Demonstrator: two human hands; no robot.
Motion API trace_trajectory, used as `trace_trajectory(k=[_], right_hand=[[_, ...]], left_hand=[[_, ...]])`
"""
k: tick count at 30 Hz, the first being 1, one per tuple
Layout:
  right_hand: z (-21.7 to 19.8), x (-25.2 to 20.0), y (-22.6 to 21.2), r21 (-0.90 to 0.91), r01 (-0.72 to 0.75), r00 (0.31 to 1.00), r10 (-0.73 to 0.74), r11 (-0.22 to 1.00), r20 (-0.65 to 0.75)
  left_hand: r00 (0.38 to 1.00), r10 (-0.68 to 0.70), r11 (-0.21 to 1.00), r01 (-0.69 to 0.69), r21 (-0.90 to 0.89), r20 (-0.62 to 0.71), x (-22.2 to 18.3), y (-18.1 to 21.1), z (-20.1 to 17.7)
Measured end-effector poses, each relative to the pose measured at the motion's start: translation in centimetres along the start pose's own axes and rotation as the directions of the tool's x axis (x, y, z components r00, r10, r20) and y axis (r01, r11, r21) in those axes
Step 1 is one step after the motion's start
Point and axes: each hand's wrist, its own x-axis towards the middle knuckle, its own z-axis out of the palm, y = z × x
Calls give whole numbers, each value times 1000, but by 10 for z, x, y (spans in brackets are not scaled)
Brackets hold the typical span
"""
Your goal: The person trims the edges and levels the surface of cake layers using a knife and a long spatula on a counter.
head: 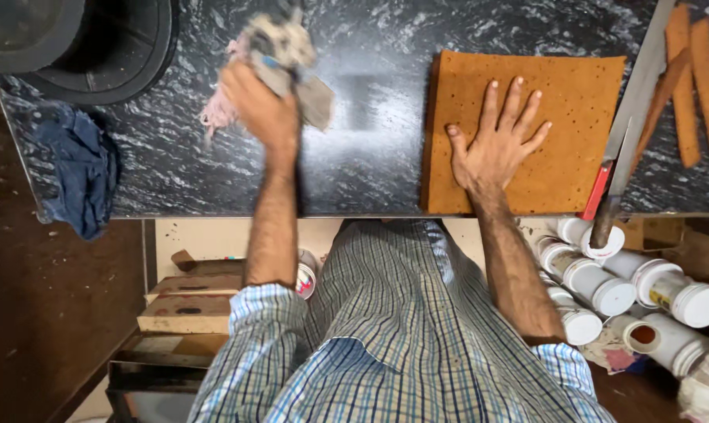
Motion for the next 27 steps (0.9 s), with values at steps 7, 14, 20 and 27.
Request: trace_trajectory(k=[7, 14, 20, 27], right_hand=[[-10, -2, -4, 4, -20, 999, 20, 1000, 39], [-8, 1, 19, 75, -18, 997, 13, 997, 72], [-55, 2, 164, 998, -53, 999, 0, 27, 53], [-45, -2, 260, 920, -291, 938, 267, 262, 220]], left_hand=[[996, -83, 902, 60, 428, 35, 121, -53, -41], [904, -325, 879, 179, 443, 280, 22, -8, -76], [933, 55, 918, 94, -385, 357, -132, 56, -16], [786, 126, 667, 385, -638, 606, -180, 161, 41]])
